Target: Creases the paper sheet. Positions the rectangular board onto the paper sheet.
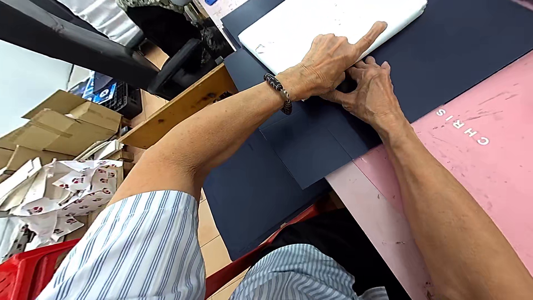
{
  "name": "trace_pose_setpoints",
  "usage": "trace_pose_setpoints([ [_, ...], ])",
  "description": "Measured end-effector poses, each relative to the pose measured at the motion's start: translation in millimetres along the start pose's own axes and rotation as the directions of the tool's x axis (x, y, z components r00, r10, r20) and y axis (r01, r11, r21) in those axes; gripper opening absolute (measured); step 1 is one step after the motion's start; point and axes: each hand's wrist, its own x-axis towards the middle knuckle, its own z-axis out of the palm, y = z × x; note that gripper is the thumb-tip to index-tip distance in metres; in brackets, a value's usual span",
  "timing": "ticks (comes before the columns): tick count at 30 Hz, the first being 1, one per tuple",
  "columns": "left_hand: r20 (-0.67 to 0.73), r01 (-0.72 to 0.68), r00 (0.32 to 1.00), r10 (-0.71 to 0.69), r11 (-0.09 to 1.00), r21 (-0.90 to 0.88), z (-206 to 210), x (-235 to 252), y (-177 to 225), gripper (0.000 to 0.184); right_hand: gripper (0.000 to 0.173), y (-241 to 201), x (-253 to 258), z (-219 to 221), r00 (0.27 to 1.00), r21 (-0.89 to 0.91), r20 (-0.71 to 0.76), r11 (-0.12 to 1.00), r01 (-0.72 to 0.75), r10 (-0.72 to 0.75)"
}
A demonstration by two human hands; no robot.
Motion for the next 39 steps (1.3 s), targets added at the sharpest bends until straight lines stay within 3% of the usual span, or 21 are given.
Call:
trace_pose_setpoints([
  [4, 0.100, -0.020, 0.995, 0.027, 0.997, -0.068, -7, -2, -13, 0.073, 0.082, 7, -1, -10, 0.995, 0.041, 0.085, 0.998, 0.045, -0.048],
  [8, 0.105, -0.023, 0.994, 0.043, 0.983, -0.181, 1, -18, -30, 0.073, 0.070, 6, -10, 1, 0.980, -0.002, -0.156, 0.993, 0.121, -0.119],
  [10, 0.060, -0.039, 0.997, 0.057, 0.965, -0.260, 15, -21, -35, 0.072, 0.068, 4, -15, 2, 0.973, -0.009, -0.203, 0.994, 0.108, -0.107],
  [16, -0.055, -0.034, 0.998, 0.014, 0.919, -0.392, 41, -33, -34, 0.072, 0.077, 6, -22, -21, 0.995, 0.067, -0.053, 0.994, 0.091, -0.087],
  [23, -0.138, -0.013, 0.989, -0.046, 0.916, -0.400, 54, -41, -26, 0.066, 0.070, 4, -30, -14, 0.989, -0.021, -0.126, 0.997, 0.071, -0.073],
  [28, -0.105, 0.023, 0.992, -0.065, 0.932, -0.363, 51, -42, -24, 0.066, 0.067, 4, -30, -15, 0.989, -0.058, -0.127, 0.996, 0.073, -0.079],
  [35, -0.145, -0.013, 0.988, -0.047, 0.923, -0.384, 51, -42, -22, 0.057, 0.080, -1, -30, -18, 0.996, -0.054, -0.085, 0.998, -0.017, 0.012],
  [39, -0.146, -0.003, 0.988, -0.057, 0.923, -0.384, 51, -42, -23, 0.057, 0.078, 1, -29, -18, 0.997, -0.089, -0.069, 0.996, 0.013, -0.019],
])
